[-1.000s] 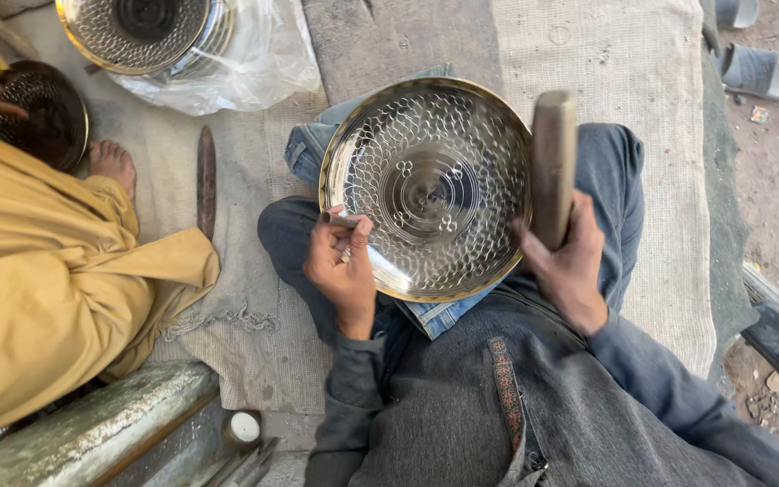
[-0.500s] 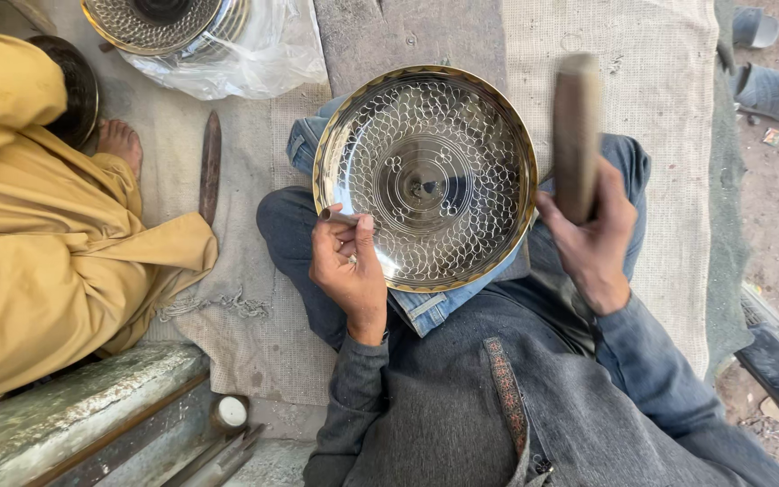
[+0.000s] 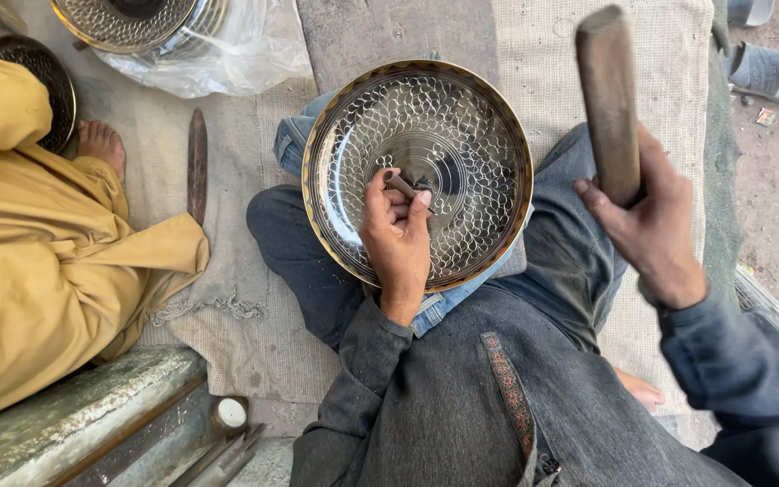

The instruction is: The person sits cross-legged with a decorative brass tray on their lap, holding a small punch against the tray surface and striking it with a wooden mallet to engrave pattern details. They reposition the punch repeatedly across the tray, then set the tray aside at the end.

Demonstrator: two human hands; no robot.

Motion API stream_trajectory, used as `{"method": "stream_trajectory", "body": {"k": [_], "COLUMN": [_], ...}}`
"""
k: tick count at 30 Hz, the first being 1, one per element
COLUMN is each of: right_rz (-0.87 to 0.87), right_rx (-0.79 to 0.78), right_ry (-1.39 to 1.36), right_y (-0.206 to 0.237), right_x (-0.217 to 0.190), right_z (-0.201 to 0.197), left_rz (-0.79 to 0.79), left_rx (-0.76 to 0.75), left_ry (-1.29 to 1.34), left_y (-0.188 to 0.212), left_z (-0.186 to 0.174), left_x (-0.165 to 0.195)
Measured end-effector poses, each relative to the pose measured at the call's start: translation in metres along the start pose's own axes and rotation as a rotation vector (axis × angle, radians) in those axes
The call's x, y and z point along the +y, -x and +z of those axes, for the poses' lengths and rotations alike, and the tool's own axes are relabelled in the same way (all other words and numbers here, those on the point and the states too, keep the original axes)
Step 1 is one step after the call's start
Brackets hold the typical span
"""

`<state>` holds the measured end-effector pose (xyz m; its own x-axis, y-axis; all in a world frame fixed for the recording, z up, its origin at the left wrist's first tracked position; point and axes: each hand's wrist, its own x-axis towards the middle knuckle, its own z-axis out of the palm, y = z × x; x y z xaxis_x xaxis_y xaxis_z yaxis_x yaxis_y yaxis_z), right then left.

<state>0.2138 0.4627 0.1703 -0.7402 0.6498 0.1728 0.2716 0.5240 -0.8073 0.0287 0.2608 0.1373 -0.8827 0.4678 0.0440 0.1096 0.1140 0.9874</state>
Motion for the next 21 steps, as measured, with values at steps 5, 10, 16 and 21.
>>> {"method": "stream_trajectory", "body": {"k": [5, 10, 16, 21], "right_rz": [-0.331, -0.552, -0.678, -0.661], "right_rx": [-0.138, -0.313, -0.385, -0.493], "right_ry": [0.436, 0.804, 0.867, 1.057], "right_y": [-0.042, -0.078, -0.102, -0.106], "right_x": [-0.056, -0.093, -0.119, -0.140], "right_z": [-0.028, -0.027, -0.022, -0.028], "left_rz": [0.049, 0.056, 0.073, 0.048], "left_rx": [-0.008, -0.014, -0.005, 0.011], "left_ry": [-0.057, -0.074, -0.141, -0.137], "left_y": [0.001, 0.000, -0.003, -0.002], "left_z": [0.003, 0.003, 0.004, 0.005], "left_x": [-0.004, -0.007, -0.005, -0.002]}}
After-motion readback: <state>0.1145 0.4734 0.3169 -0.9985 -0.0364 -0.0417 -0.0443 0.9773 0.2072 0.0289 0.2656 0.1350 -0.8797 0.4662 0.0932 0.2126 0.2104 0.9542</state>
